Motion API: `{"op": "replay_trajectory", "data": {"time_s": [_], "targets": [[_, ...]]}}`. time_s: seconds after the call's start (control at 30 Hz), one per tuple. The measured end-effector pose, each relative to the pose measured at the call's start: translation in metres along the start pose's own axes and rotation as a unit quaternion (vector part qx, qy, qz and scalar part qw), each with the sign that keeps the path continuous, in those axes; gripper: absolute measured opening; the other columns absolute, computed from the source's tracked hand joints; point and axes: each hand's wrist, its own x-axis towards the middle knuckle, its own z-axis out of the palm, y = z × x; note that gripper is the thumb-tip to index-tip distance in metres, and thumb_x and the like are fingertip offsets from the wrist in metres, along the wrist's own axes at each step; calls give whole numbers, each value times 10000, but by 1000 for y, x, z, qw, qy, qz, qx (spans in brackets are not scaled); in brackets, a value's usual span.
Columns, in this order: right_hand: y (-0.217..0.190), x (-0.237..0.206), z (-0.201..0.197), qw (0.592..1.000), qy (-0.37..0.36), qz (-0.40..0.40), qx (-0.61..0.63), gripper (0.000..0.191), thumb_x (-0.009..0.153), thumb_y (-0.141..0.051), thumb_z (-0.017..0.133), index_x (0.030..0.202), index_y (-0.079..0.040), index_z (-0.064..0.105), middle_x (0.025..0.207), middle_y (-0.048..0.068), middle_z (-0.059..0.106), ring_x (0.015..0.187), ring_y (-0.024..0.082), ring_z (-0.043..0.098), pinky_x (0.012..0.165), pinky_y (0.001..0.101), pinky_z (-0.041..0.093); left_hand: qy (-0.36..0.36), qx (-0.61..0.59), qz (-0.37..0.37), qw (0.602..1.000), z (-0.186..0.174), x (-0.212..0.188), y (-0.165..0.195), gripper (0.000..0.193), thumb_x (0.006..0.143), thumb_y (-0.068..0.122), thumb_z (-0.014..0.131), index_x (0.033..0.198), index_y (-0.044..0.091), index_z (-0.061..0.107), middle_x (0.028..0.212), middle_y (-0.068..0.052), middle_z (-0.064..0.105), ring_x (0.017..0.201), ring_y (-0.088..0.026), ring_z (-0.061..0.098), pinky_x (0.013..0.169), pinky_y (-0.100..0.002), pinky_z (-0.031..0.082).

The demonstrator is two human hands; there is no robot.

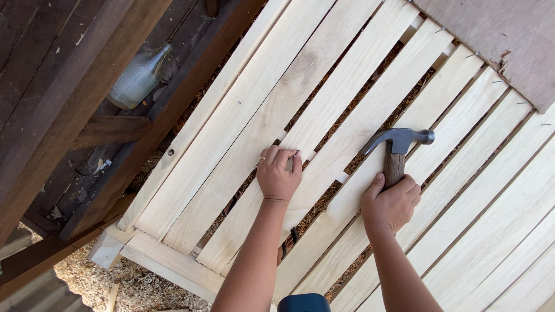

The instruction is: The person hammers nails into a slatted wooden furniture frame outdoors, driving nails one at a time along the slats. They pick nails from a small cardboard box, place each nail on a slat, and strike it with a claw hammer, working across different positions on the frame.

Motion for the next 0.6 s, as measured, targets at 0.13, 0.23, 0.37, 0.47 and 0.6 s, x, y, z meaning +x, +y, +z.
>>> {"op": "replay_trajectory", "data": {"time_s": [0.13,0.23,0.37,0.47,0.6], "targets": [[-1,0,2,1000,-13,22,-7,515,1014,-385,643,1285,25,489,1212,204,509,1139,387,510,856,512,486,-39,15,4,999,-3,3,1,113,838,158,800,776,135,709,842,9,660,777,-221,641,620,-344,533],[-2,1,2,1000,-11,18,-18,519,1010,-391,646,1287,20,491,1202,197,512,1123,379,514,865,510,482,-60,45,16,997,-7,8,5,88,843,194,813,827,140,746,839,9,653,782,-225,646,624,-345,545],[-2,0,2,1000,-13,21,-19,513,1008,-396,641,1279,13,493,1195,194,510,1132,377,514,866,503,483,-93,69,20,993,-12,12,5,64,832,198,810,824,153,765,819,7,653,788,-225,656,611,-339,537],[-3,0,1,1000,-6,15,-20,510,1010,-394,642,1274,16,493,1199,194,508,1126,373,514,862,500,482,-69,25,0,997,-13,11,4,70,857,221,808,859,159,776,849,32,670,796,-197,655,640,-321,539],[-4,0,0,999,-17,19,-23,504,1013,-389,635,1268,21,489,1191,198,504,1107,369,516,855,496,484,3,-42,-91,995,-6,9,7,75,900,251,802,912,177,796,865,70,675,799,-143,650,657,-295,532]]}}
